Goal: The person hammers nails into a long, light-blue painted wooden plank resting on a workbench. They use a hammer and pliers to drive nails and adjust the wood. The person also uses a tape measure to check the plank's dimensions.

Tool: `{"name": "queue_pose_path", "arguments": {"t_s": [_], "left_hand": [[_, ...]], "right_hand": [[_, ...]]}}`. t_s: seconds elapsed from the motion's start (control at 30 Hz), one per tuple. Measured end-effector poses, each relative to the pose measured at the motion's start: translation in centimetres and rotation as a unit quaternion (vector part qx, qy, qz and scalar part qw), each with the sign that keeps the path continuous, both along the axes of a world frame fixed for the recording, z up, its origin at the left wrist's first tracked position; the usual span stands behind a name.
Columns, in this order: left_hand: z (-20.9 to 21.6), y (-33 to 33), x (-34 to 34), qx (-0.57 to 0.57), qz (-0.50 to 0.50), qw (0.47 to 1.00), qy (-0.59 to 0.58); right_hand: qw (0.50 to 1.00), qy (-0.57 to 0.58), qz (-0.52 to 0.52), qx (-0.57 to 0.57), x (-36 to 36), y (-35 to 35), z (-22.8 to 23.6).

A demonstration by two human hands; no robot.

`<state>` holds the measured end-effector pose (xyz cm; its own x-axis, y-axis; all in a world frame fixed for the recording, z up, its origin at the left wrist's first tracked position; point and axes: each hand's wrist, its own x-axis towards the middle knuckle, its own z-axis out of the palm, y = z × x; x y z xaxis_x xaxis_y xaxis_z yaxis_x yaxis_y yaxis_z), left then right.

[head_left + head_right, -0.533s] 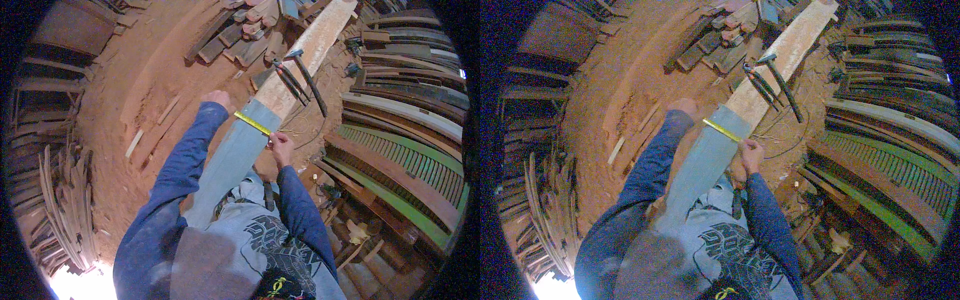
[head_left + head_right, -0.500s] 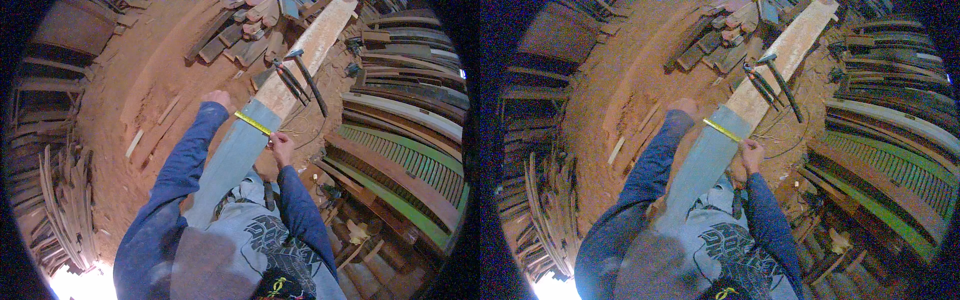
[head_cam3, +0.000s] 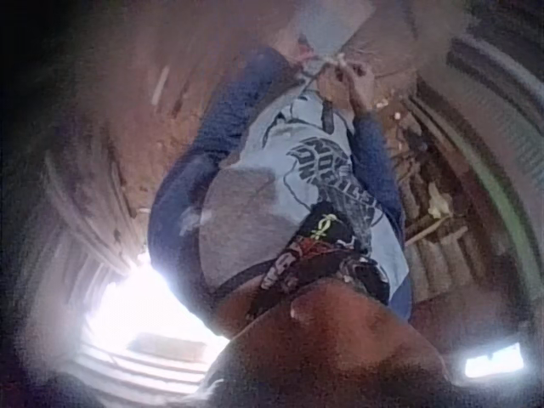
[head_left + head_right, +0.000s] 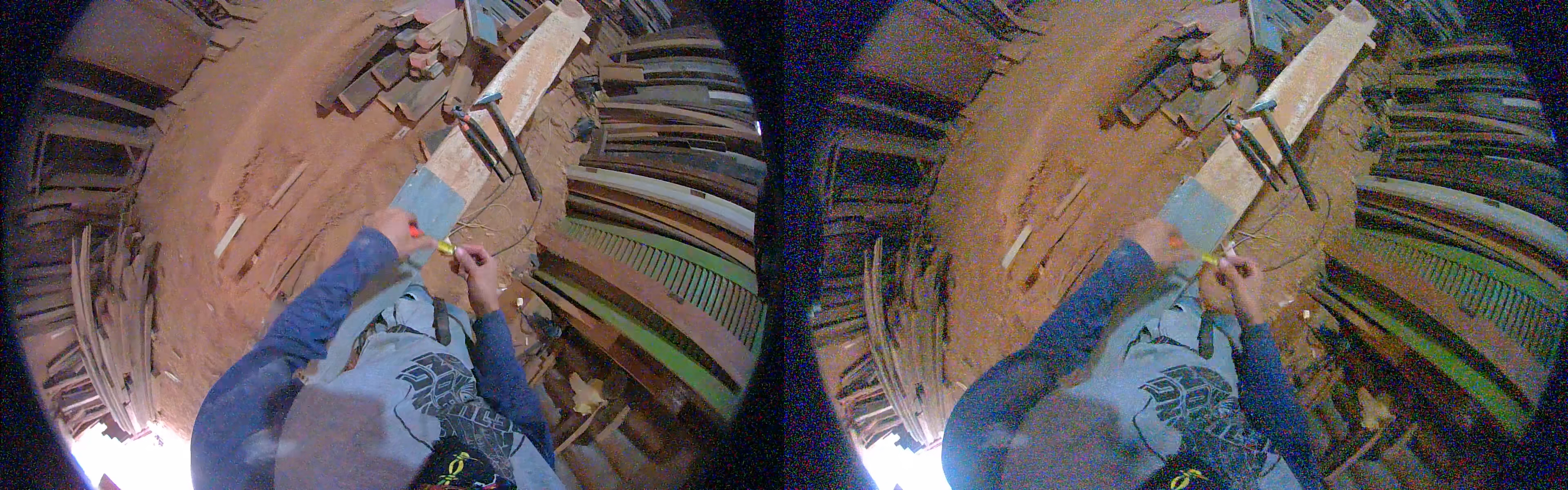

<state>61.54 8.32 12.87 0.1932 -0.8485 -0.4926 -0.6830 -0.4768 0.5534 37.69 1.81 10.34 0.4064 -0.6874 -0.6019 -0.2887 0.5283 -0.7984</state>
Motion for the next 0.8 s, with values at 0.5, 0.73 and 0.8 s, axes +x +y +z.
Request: {"name": "queue_pose_path", "arguments": {"t_s": [0.5, 0.73, 0.8], "left_hand": [[-2.5, -1.3, -19.7, -0.068, 0.132, 0.926, 0.347], [-0.4, -2.1, -16.3, -0.154, 0.010, 0.988, -0.031], [-3.0, -2.0, -13.6, -0.074, 0.121, 0.981, -0.129]], "right_hand": [[0.970, -0.205, -0.110, 0.071, -7.9, 2.5, 2.1], [0.866, -0.281, -0.307, 0.276, -21.1, 5.3, -7.2], [0.821, -0.254, -0.395, 0.323, -26.5, 6.6, -9.8]]}}
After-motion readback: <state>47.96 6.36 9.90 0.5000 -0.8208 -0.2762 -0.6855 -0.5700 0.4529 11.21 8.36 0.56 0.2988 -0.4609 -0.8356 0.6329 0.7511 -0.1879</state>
